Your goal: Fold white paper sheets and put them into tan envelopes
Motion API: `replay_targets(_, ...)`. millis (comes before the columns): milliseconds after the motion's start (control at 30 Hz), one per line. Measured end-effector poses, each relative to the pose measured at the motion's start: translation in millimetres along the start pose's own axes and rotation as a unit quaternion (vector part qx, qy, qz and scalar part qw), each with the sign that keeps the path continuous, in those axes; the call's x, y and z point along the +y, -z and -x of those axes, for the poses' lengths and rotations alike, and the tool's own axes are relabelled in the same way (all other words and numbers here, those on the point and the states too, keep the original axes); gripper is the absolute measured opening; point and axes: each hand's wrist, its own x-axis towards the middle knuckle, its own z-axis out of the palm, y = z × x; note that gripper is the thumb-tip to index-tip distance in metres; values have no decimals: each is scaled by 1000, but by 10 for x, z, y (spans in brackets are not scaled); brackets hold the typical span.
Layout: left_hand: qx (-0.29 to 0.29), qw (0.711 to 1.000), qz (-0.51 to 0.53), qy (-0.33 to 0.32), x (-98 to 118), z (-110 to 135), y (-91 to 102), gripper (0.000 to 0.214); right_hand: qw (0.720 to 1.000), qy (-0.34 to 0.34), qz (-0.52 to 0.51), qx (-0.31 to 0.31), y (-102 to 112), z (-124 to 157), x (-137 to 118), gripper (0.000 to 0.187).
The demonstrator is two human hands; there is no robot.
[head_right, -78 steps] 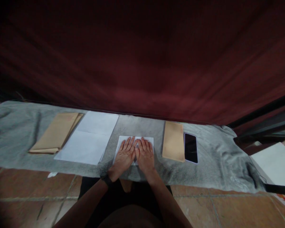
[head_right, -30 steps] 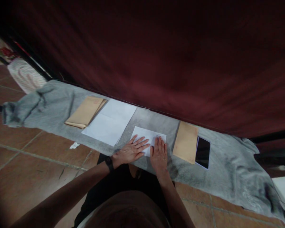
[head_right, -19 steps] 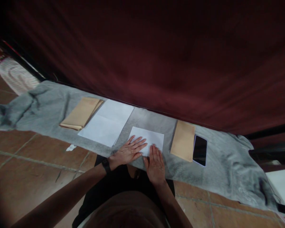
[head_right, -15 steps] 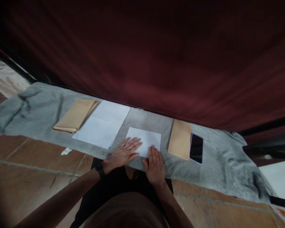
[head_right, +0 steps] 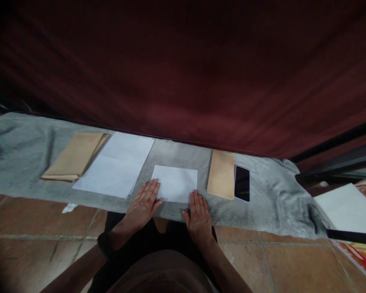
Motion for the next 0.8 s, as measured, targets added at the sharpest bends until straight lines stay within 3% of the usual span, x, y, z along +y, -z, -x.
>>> replay_targets(133, -24, 997, 7, -68, 311, -61, -25, 56, 1000, -5, -3, -8, 0, 14, 4, 70)
replay_targets(233, -26, 996, 7, -85, 413, -61, -70, 57, 1000, -11, -10, -11, 21, 1, 9, 67)
replay_targets(400, -34, 996, 15, -86, 392, -54, -96, 56, 998, -19, -48, -21, 23, -213, -112, 57)
replay_targets(533, -49, 994, 18, -92, 377, -55, -68, 56, 995, 21, -88, -42, -45, -383, -264, 52)
replay_targets(800, -57, 995, 49, -64, 342, -174, -85, 53, 998, 18, -60, 1, -135, -271, -266, 53)
